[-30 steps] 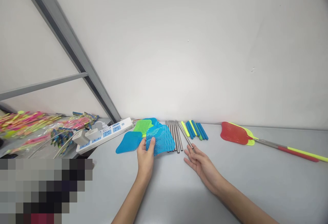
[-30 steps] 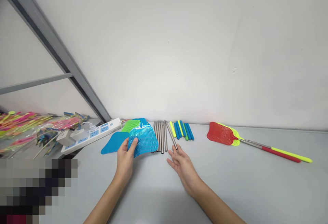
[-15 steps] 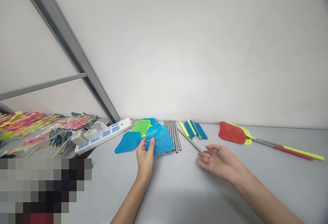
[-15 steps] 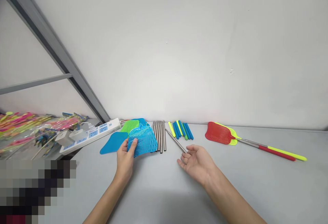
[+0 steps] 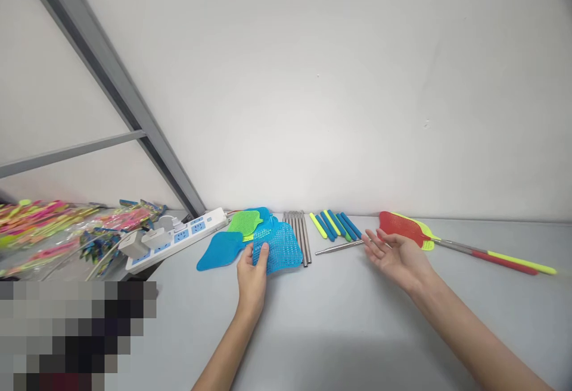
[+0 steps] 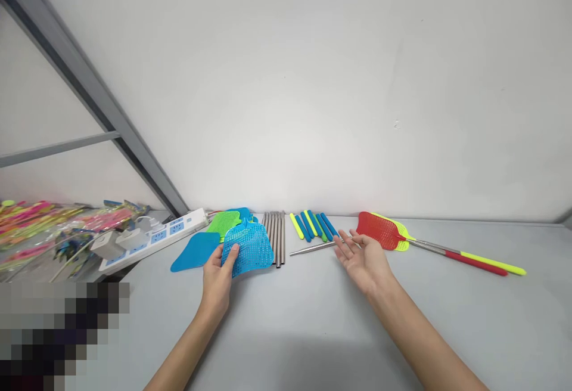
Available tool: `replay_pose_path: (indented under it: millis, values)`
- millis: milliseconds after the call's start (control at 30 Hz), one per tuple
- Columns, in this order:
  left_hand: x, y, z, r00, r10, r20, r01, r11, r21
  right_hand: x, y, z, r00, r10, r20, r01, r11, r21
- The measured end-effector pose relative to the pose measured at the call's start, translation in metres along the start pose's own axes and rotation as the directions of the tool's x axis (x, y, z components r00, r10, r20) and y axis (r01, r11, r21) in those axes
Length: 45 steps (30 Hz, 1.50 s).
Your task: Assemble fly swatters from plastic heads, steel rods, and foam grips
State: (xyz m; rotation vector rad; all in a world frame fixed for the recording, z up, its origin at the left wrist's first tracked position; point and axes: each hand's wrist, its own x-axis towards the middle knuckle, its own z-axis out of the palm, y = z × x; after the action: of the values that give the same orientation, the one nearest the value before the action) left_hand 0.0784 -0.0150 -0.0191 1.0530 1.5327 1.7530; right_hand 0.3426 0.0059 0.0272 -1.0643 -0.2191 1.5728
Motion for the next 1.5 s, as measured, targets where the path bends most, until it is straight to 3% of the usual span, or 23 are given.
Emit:
replay_pose_path:
  millis: [100,167,333,500,667,967,1300,1500]
  values:
    - [0.0,0.001,0.0,1.0,-0.012,0.014,0.012,1.0,-0.009,0.003,0.003,0.001,0.981,-0.109,0.159,0.142,0.967,-0.213]
    - [-0.001,0.001,0.0,0.999,-0.026,0.022,0.027,0.999,-0.017,0.006,0.005,0.0,0.975,-0.092,0.202,0.162,0.917,-0.364]
    - [0.0,0.001,0.0,0.999,-0.043,0.026,0.044,0.999,-0.031,0.016,0.013,-0.01,0.945,0.116,0.306,0.084,0.819,-0.568]
    - [0.0,0.001,0.0,0.999,-0.033,0.034,0.033,0.999,-0.005,0.02,0.012,-0.02,0.915,0.258,0.309,0.046,0.696,-0.717]
    - [-0.001,0.001,0.0,0.998,-0.04,0.05,0.041,0.999,-0.009,0.023,0.007,-0.024,0.902,0.29,0.319,0.063,0.643,-0.764]
    - [0.0,-0.002,0.001,0.997,-0.048,0.053,0.05,0.998,-0.024,0.026,0.01,-0.024,0.916,0.27,0.298,0.049,0.66,-0.75]
    - [-0.001,-0.002,0.001,0.996,-0.041,0.075,0.043,0.999,-0.018,0.018,-0.006,-0.028,0.785,0.435,0.44,0.012,0.7,-0.714]
    - [-0.001,-0.002,0.001,0.996,-0.031,0.085,0.029,0.999,0.022,0.016,-0.005,-0.028,0.799,0.399,0.449,0.045,0.705,-0.708]
